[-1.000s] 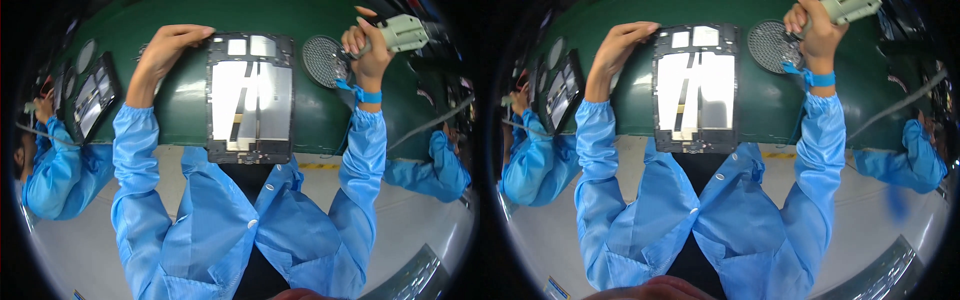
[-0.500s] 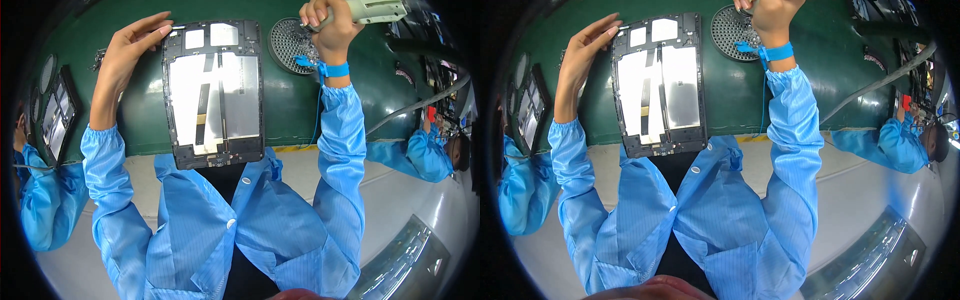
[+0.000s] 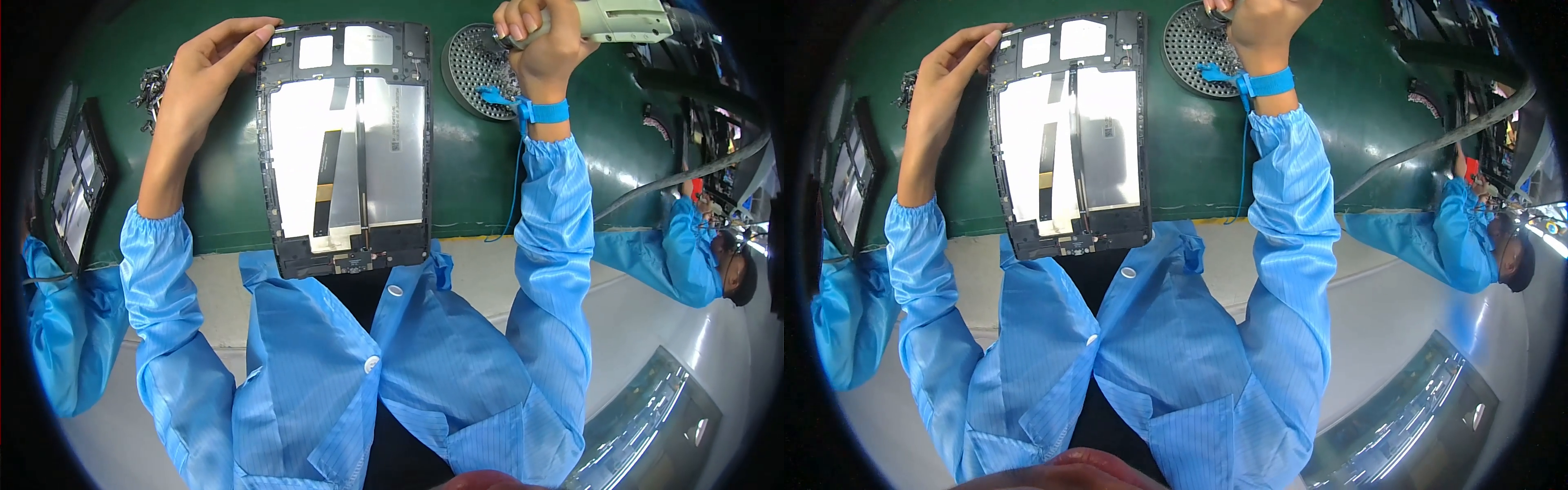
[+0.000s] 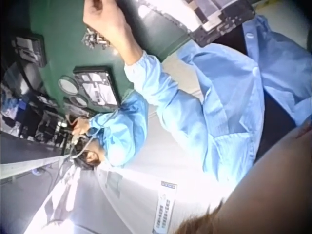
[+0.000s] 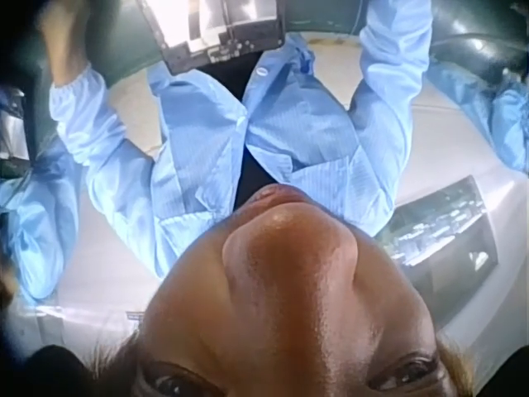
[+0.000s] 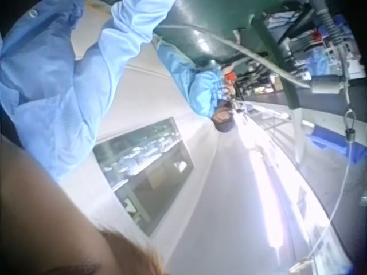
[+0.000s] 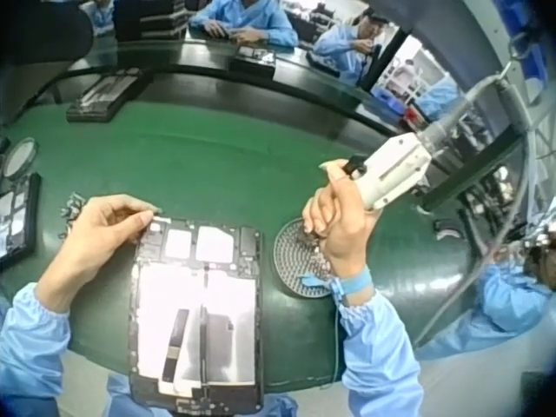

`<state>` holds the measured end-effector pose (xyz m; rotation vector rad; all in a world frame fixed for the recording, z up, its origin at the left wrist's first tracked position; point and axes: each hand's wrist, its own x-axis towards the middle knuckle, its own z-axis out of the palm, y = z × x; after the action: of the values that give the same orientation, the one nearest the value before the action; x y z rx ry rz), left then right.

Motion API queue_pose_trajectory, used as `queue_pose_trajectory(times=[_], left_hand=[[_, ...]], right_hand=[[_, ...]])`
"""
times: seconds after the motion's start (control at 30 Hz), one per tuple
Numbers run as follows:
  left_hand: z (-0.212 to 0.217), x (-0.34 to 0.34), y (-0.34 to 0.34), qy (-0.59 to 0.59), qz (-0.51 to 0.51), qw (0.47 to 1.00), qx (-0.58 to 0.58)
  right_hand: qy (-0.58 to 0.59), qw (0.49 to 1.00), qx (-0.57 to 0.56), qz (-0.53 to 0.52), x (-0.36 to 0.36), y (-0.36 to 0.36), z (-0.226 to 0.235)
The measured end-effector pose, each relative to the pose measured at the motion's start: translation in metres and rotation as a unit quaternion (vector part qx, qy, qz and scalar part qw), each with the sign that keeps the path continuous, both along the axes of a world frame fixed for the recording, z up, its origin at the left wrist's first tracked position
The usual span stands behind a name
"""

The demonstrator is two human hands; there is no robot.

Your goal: The worker is assembling tablet modules by placing screens into frames and securing them with an electric screwdriver on a factory assembly line.

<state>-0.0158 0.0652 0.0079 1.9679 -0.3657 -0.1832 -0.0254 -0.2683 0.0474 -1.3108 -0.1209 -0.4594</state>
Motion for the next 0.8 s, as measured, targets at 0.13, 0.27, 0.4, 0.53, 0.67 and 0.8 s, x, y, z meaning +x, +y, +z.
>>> queue_pose_trajectory(times=[0.13, 0.27, 0.4, 0.53, 0.67, 0.8], left_hand=[[-0.0016, 0.0006, 0.0016, -0.013, -0.003, 1.000, 0.008], [-0.0023, 0.0015, 0.0018, -0.007, -0.008, 1.000, 0.003], [-0.0052, 0.0023, 0.0028, -0.018, -0.006, 1.000, 0.013], [-0.0082, 0.0026, 0.0036, -0.026, -0.008, 1.000, 0.007], [-0.0052, 0.0020, 0.0049, 0.010, -0.014, 1.000, 0.007], [-0.0070, 0.0026, 0.0059, -0.006, -0.012, 0.999, 0.033]], right_hand=[[0.014, 1.000, 0.011, -0.021, -0.0017, 0.0023, 0.0014], [-0.002, 1.000, 0.000, -0.011, -0.0009, 0.0017, -0.0002], [0.001, 1.000, 0.006, -0.010, -0.0022, 0.0030, 0.0017], [0.003, 1.000, 0.001, -0.020, -0.0038, 0.0083, 0.0041], [-0.004, 1.000, -0.006, -0.019, -0.0029, 0.0049, 0.0028], [0.000, 1.000, 0.005, -0.020, -0.0020, 0.0020, 0.0014]])
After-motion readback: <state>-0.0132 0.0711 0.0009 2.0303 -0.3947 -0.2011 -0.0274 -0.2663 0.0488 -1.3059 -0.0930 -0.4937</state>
